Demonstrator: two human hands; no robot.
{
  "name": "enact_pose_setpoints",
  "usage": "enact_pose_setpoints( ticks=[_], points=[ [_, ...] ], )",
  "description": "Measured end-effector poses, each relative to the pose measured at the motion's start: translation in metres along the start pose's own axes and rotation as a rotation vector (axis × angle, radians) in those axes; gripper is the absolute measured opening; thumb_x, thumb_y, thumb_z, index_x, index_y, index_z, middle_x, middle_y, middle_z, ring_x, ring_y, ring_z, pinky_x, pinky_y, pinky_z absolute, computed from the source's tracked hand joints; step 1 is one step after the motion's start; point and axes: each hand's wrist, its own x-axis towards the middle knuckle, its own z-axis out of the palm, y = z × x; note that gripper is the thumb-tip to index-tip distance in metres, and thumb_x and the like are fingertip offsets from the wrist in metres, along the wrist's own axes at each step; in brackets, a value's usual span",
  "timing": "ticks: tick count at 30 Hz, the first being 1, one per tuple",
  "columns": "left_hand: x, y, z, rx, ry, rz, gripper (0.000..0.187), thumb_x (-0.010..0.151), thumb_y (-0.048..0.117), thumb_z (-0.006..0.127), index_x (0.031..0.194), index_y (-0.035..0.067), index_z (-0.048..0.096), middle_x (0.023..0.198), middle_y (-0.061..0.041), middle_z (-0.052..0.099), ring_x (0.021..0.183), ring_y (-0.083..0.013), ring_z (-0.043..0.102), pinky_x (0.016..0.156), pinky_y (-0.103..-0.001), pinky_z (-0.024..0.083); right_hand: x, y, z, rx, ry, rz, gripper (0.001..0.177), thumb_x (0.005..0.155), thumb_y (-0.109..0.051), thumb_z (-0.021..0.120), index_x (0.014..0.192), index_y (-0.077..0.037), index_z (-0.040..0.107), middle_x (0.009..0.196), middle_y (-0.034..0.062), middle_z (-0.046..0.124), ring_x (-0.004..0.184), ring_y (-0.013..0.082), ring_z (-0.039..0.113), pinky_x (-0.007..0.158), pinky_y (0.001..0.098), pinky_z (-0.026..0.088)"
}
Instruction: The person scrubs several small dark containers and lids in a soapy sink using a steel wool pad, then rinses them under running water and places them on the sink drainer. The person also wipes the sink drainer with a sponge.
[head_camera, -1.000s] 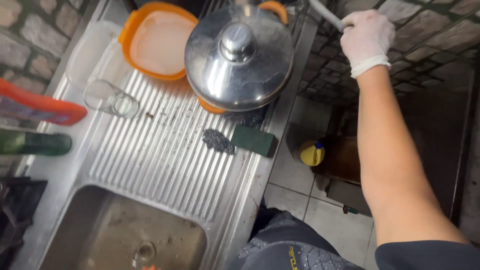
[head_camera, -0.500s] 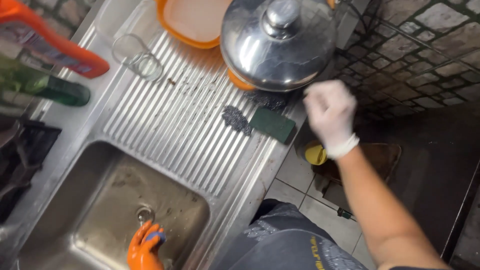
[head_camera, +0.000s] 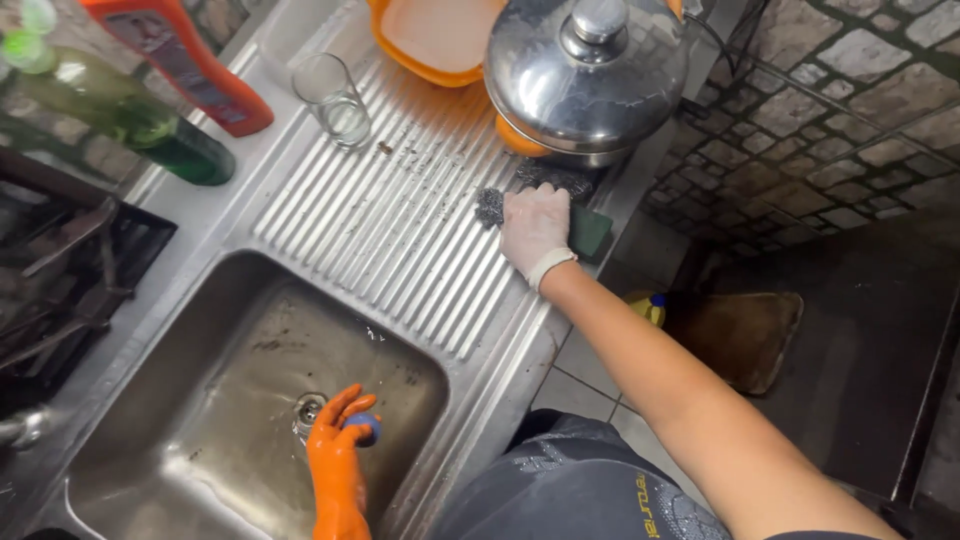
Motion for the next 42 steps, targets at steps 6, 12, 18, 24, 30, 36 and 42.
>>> enact_pose_setpoints(
  ticks=[6, 12, 18, 24, 30, 36, 42],
  points=[
    [-0.015, 0.003, -0.016, -0.047, 0.062, -0.047, 0.050, 0.057, -0.010, 0.044, 0.104, -0.004, 0.059, 0.090, -0.020, 0.061, 0.083, -0.0241, 0.056, 0.079, -0.033, 0.048, -0.007, -0.025, -0.047, 0.154, 0.034, -0.072, 0.035, 0.080, -0.041, 0.044, 0.099, -0.014, 0.057, 0.076, 0.0035, 0.060, 0.072, 0.0199, 0.055, 0.060, 0.0329, 0.040],
    [0.003, -0.035, -0.034, -0.121, 0.078, 0.045, 0.054, 0.054, -0.012, 0.046, 0.105, -0.006, 0.058, 0.090, -0.023, 0.062, 0.087, -0.0250, 0.058, 0.072, -0.034, 0.049, 0.060, -0.060, -0.031, 0.738, -0.023, 0.041, 0.039, 0.068, -0.036, 0.041, 0.084, -0.006, 0.059, 0.080, 0.0160, 0.061, 0.079, 0.0343, 0.058, 0.066, 0.0411, 0.044],
    [0.040, -0.097, -0.063, -0.165, 0.064, 0.024, 0.062, 0.048, -0.013, 0.049, 0.109, -0.008, 0.059, 0.091, -0.029, 0.065, 0.079, -0.0328, 0.061, 0.068, -0.037, 0.050, 0.168, -0.087, 0.011, 1.002, 0.080, 0.098, 0.057, 0.073, -0.044, 0.049, 0.111, -0.001, 0.049, 0.112, 0.0207, 0.052, 0.107, 0.0350, 0.048, 0.090, 0.0388, 0.035],
    [0.012, -0.049, -0.039, -0.197, 0.094, 0.010, 0.056, 0.053, -0.013, 0.046, 0.108, -0.009, 0.056, 0.092, -0.028, 0.062, 0.092, -0.0298, 0.058, 0.074, -0.041, 0.052, 0.059, -0.028, -0.041, 0.818, 0.339, -0.415, 0.021, 0.073, -0.022, 0.052, 0.092, -0.012, 0.052, 0.095, 0.0124, 0.052, 0.082, 0.0295, 0.052, 0.070, 0.0408, 0.039],
    [0.006, -0.004, -0.025, -0.077, 0.062, -0.099, 0.051, 0.058, -0.010, 0.045, 0.107, -0.002, 0.058, 0.095, -0.019, 0.063, 0.076, -0.0280, 0.060, 0.072, -0.029, 0.045, -0.043, 0.044, -0.004, 0.205, 0.348, -0.401, 0.049, 0.065, -0.012, 0.061, 0.113, -0.012, 0.053, 0.117, 0.0174, 0.052, 0.094, 0.0324, 0.054, 0.070, 0.0413, 0.046],
    [-0.004, 0.003, -0.029, -0.048, 0.019, -0.045, 0.049, 0.060, -0.010, 0.045, 0.106, -0.001, 0.058, 0.096, -0.019, 0.063, 0.078, -0.0274, 0.058, 0.076, -0.030, 0.045, -0.050, 0.032, 0.005, 0.479, 0.500, -0.317, 0.052, 0.063, 0.012, 0.048, 0.112, -0.003, 0.054, 0.109, 0.0148, 0.058, 0.095, 0.0303, 0.056, 0.083, 0.0393, 0.046],
    [-0.009, -0.024, -0.051, -0.099, 0.111, -0.028, 0.050, 0.059, -0.012, 0.045, 0.107, -0.005, 0.057, 0.097, -0.023, 0.062, 0.085, -0.0283, 0.058, 0.078, -0.033, 0.047, 0.032, -0.029, -0.005, 0.858, 0.787, -0.342, 0.041, 0.073, 0.016, 0.041, 0.108, 0.000, 0.056, 0.102, 0.0152, 0.061, 0.095, 0.0305, 0.057, 0.089, 0.0409, 0.045]
  ],
)
